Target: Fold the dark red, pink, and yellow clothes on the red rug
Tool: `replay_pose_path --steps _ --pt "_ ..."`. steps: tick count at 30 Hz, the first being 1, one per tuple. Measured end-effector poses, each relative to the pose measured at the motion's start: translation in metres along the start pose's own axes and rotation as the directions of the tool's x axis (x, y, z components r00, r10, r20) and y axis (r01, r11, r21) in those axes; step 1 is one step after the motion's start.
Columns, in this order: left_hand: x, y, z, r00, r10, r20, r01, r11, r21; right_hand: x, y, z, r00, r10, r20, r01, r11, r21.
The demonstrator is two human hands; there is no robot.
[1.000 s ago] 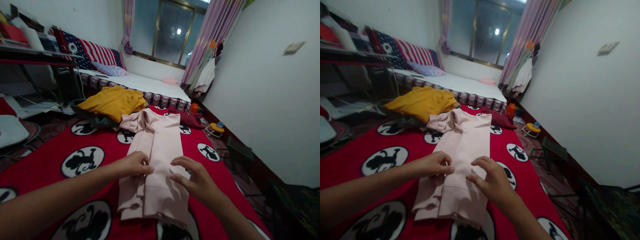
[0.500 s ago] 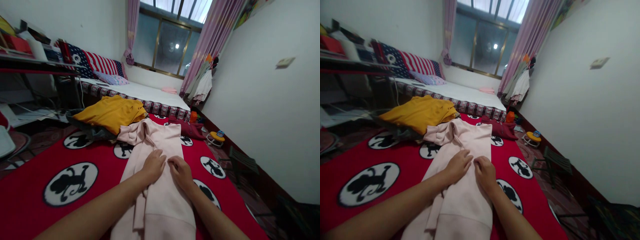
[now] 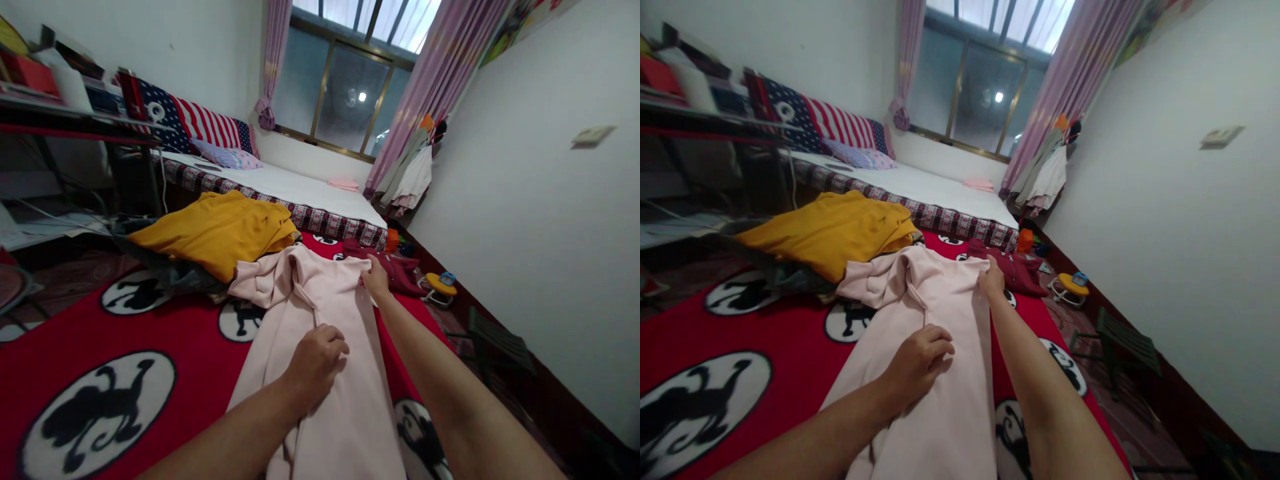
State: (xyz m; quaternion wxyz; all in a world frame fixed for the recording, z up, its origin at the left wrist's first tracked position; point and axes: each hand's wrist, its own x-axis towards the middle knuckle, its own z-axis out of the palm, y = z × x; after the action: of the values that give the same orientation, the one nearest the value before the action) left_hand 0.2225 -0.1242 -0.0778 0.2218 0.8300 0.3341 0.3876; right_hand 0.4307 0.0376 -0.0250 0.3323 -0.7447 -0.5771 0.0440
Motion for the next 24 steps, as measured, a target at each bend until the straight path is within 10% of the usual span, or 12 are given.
replay_pose_path --steps 8,18,24 --pt "0.000 -0.006 0.004 0.996 0.057 -0.074 -0.071 0.976 -0.204 0.018 -0.003 0.015 0.999 0.006 0.044 0.003 0.980 -0.199" --pt "0.000 0.000 0.002 0.967 0.234 -0.101 -0.255 0.890 -0.378 0.025 0.002 -0.012 0.974 0.096 -0.208 -0.158 0.939 -0.306" --pt "0.000 -0.002 0.007 0.987 0.154 -0.042 -0.159 0.933 -0.323 0.018 0.005 0.001 0.964 0.180 -0.194 -0.228 0.937 -0.264"
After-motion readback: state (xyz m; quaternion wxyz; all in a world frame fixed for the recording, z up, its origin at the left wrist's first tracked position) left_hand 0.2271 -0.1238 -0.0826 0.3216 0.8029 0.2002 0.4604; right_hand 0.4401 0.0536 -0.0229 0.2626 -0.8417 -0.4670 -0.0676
